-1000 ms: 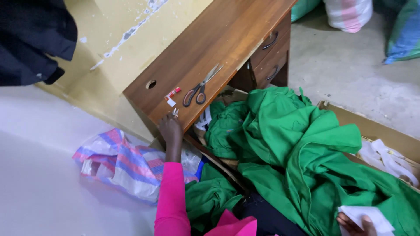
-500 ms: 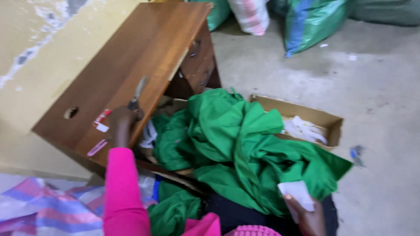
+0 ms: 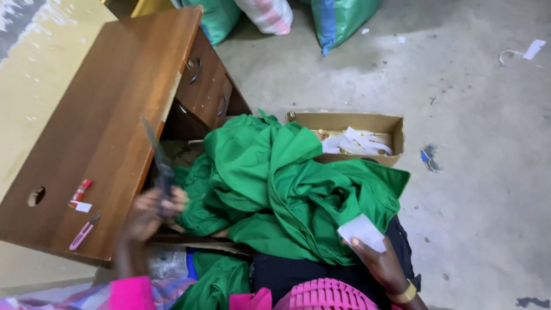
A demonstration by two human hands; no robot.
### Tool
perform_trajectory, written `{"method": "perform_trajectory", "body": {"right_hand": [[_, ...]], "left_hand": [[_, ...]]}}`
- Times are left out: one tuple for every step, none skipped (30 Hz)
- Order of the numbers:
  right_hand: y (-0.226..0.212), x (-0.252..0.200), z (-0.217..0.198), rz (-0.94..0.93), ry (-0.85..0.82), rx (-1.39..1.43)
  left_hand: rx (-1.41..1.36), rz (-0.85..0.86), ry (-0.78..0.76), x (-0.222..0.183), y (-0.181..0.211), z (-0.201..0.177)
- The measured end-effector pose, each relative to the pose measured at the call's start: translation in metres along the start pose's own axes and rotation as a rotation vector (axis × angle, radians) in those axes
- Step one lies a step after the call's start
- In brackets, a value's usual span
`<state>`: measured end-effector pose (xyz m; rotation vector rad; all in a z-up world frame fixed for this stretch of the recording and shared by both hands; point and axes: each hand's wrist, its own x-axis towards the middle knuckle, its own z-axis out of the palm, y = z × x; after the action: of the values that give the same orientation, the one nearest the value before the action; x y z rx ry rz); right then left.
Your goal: Trimming loose threads and excess fabric from embroidered logos on green garments using scissors.
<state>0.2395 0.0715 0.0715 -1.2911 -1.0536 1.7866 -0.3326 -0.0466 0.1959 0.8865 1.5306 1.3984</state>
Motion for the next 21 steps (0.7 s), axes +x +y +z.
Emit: {"method": "perform_trajectory", "body": {"right_hand": [[0.007, 0.005, -0.002, -0.098, -0.045, -0.016], [0.014, 0.008, -0.004, -0.196, -0.091, -0.031], [0.01, 0.009, -0.003, -0.196, -0.098, -0.032], [0.006, 0.01, -0.002, -0.196, -0.056, -0.079], [0.001, 0.01, -0.001, -0.198, -0.006, -0.124], [-0.006, 0.009, -0.001, -0.201, -0.005, -0.121], [-0.014, 0.009, -0.004, -0.175, 0.061, -0.175], [-0.022, 0.009, -0.006, -0.149, 0.128, -0.228], [-0.025, 0.011, -0.007, -0.147, 0.136, -0.231], [-0.028, 0.014, -0.006, -0.11, 0.106, 0.09], [-0.03, 0.017, -0.006, -0.07, 0.071, 0.409], [-0.024, 0.019, -0.016, -0.066, 0.075, 0.404], [-0.017, 0.022, -0.023, -0.105, 0.051, 0.296], [-0.011, 0.025, -0.031, -0.144, 0.027, 0.187], [-0.015, 0.023, -0.031, -0.14, 0.026, 0.189], [-0.019, 0.021, -0.03, -0.143, 0.004, 0.124], [-0.023, 0.017, -0.031, -0.144, -0.018, 0.058], [-0.018, 0.015, -0.03, -0.139, -0.018, 0.06], [-0.013, 0.015, -0.03, -0.109, -0.007, 0.13], [-0.009, 0.014, -0.03, -0.079, 0.005, 0.2], [-0.019, 0.009, -0.026, -0.079, 0.005, 0.201]], "left_hand": [[0.094, -0.211, -0.094, -0.011, 0.007, 0.047], [0.185, -0.422, -0.188, -0.022, 0.015, 0.093], [0.184, -0.421, -0.181, -0.029, -0.029, 0.113], [0.151, -0.374, -0.521, -0.036, -0.072, 0.132], [0.118, -0.316, -0.866, -0.04, -0.115, 0.152], [0.121, -0.314, -0.867, -0.056, -0.113, 0.175], [0.227, -0.367, -0.941, -0.071, -0.112, 0.2], [0.333, -0.418, -1.013, -0.085, -0.112, 0.225], [0.33, -0.417, -1.021, -0.087, -0.116, 0.232], [0.297, -0.491, -0.947, -0.088, -0.12, 0.238], [0.261, -0.567, -0.867, -0.092, -0.125, 0.245], [0.255, -0.57, -0.87, -0.089, -0.116, 0.246], [0.468, -0.381, -0.939, -0.084, -0.105, 0.245], [0.678, -0.185, -0.993, -0.08, -0.095, 0.245], [0.678, -0.189, -0.992, -0.079, -0.089, 0.247], [0.699, -0.203, -1.032, -0.078, -0.082, 0.248], [0.719, -0.218, -1.073, -0.079, -0.077, 0.25], [0.717, -0.224, -1.074, -0.078, -0.08, 0.249], [0.79, -0.195, -1.093, -0.076, -0.083, 0.25], [0.862, -0.165, -1.112, -0.074, -0.087, 0.25], [0.864, -0.166, -1.113, -0.073, -0.084, 0.253]]}}
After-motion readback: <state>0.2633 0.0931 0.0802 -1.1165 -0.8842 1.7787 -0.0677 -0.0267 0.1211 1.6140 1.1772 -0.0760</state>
